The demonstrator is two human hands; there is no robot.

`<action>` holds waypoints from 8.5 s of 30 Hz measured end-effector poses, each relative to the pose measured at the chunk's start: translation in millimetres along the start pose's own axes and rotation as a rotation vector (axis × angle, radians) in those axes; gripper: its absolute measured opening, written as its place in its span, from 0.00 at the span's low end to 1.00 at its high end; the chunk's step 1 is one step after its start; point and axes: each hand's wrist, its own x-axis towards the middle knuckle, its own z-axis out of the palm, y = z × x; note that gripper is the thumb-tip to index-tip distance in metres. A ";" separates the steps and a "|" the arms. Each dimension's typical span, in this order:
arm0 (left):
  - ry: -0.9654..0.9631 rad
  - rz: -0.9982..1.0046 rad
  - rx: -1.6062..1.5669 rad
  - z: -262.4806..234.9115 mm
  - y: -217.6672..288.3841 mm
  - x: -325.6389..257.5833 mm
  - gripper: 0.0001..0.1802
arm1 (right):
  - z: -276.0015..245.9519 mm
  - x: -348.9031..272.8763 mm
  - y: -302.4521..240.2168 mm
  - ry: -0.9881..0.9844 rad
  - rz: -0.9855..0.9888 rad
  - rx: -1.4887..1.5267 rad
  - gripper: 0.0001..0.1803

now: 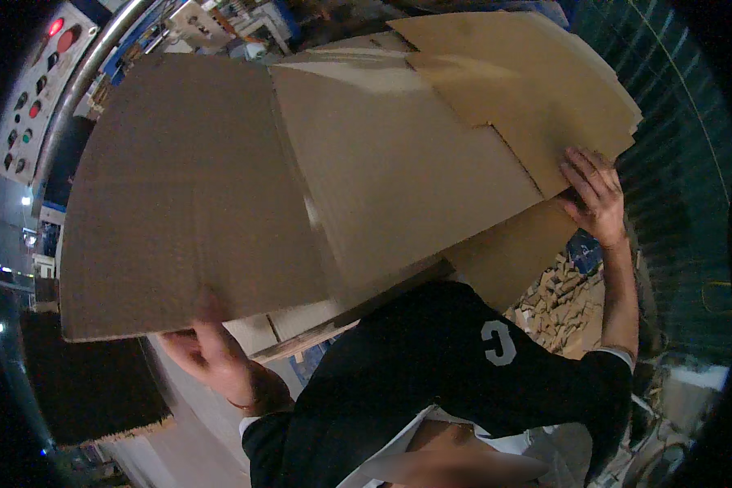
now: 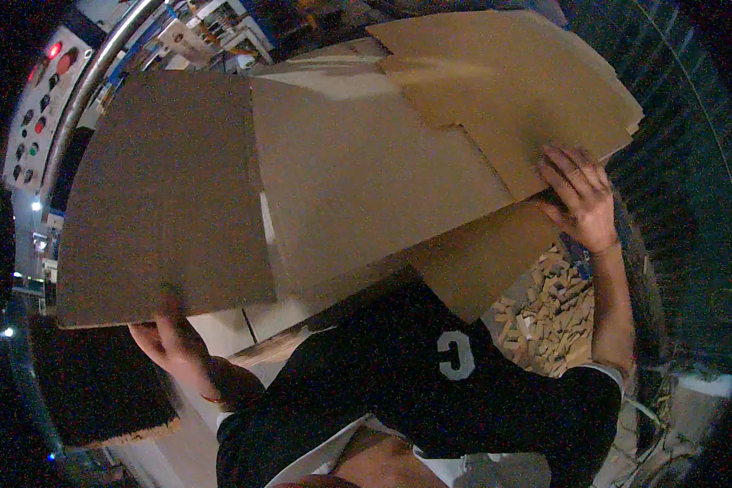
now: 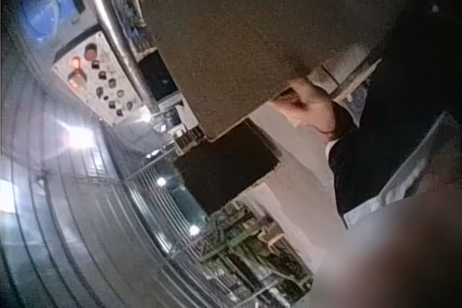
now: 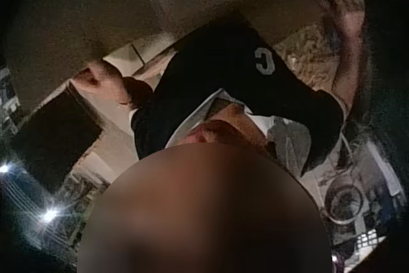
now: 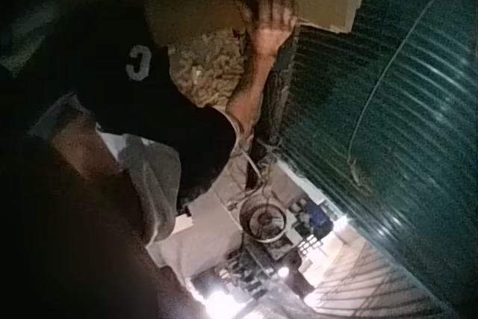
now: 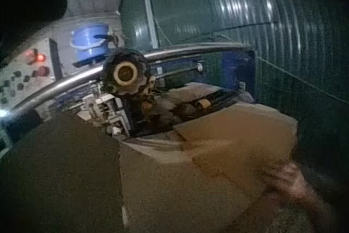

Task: The person loads corrugated cardboard sheets onto a machine, operates the control panel, and adjusts a wheel to process the material. They then remove the processed sheets and stack them on a nearby surface.

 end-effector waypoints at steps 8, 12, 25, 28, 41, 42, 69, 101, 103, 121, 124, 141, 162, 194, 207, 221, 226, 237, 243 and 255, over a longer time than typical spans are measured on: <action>-0.065 -0.131 0.057 -9.2 -12.8 13.3 0.18 | -1.2 29.5 11.5 0.050 -0.017 -0.042 0.25; -0.174 -0.119 0.191 -27.8 -20.6 10.0 0.18 | -9.3 36.4 9.7 0.173 -0.150 -0.001 0.21; -0.465 0.340 0.621 -75.5 -55.3 25.6 0.18 | 26.6 59.4 -74.6 -0.177 -0.427 0.105 0.24; -0.570 0.372 0.549 -68.7 -75.2 26.8 0.23 | 41.0 71.7 -58.8 -0.206 -0.455 0.046 0.26; -0.882 0.345 0.710 -33.5 -100.7 28.9 0.28 | 81.6 139.8 -46.4 -0.063 -0.617 0.097 0.26; -0.887 0.341 0.697 -31.5 -104.4 30.3 0.28 | 84.0 142.5 -45.8 -0.074 -0.616 0.071 0.28; -0.616 0.496 0.950 60.1 -220.5 137.0 0.33 | 166.9 256.8 -74.0 -0.474 0.089 0.120 0.23; -1.415 0.478 0.398 131.4 -48.2 -48.8 0.51 | 44.4 -10.7 -107.6 0.239 1.104 1.275 0.14; -1.363 0.508 0.642 124.9 -56.1 -40.7 0.51 | 42.2 -3.1 -116.6 -0.049 1.017 1.070 0.14; -1.039 0.720 0.878 81.5 -133.8 26.5 0.32 | 64.5 6.3 -14.5 0.101 0.457 0.273 0.23; -0.966 0.889 0.853 86.7 -141.5 22.8 0.26 | 63.7 6.0 -12.4 0.102 0.443 0.299 0.25; -0.870 0.523 0.742 3.8 -83.8 -9.8 0.28 | 27.2 5.0 -39.8 -0.002 0.365 0.460 0.28; -0.774 0.326 0.741 -29.0 -46.2 26.7 0.19 | 11.3 38.6 -68.9 0.055 -0.068 0.131 0.21; -0.201 0.149 0.649 -86.0 -70.4 50.5 0.11 | 26.4 26.7 -60.1 -0.173 -0.096 0.181 0.26; -0.696 0.430 0.714 -67.6 -106.3 35.1 0.19 | 68.2 83.4 -61.5 -0.260 -0.308 0.234 0.32; -0.825 0.438 0.772 -23.8 -142.8 67.9 0.35 | 128.0 153.6 -28.9 -0.070 -0.389 0.284 0.35; -0.722 0.416 0.692 -15.3 -152.5 67.6 0.35 | 134.5 166.0 -21.2 -0.033 -0.438 0.209 0.36; -0.645 0.554 0.812 30.9 -194.8 108.4 0.28 | 175.4 224.4 -15.0 -0.204 -0.297 0.195 0.34; -0.484 0.491 0.979 54.8 -244.1 143.1 0.24 | 207.0 264.3 -21.4 -0.292 -0.092 0.400 0.22; -0.253 0.081 1.184 21.0 -243.3 122.8 0.26 | 231.8 277.8 -33.7 -0.100 -0.474 0.377 0.11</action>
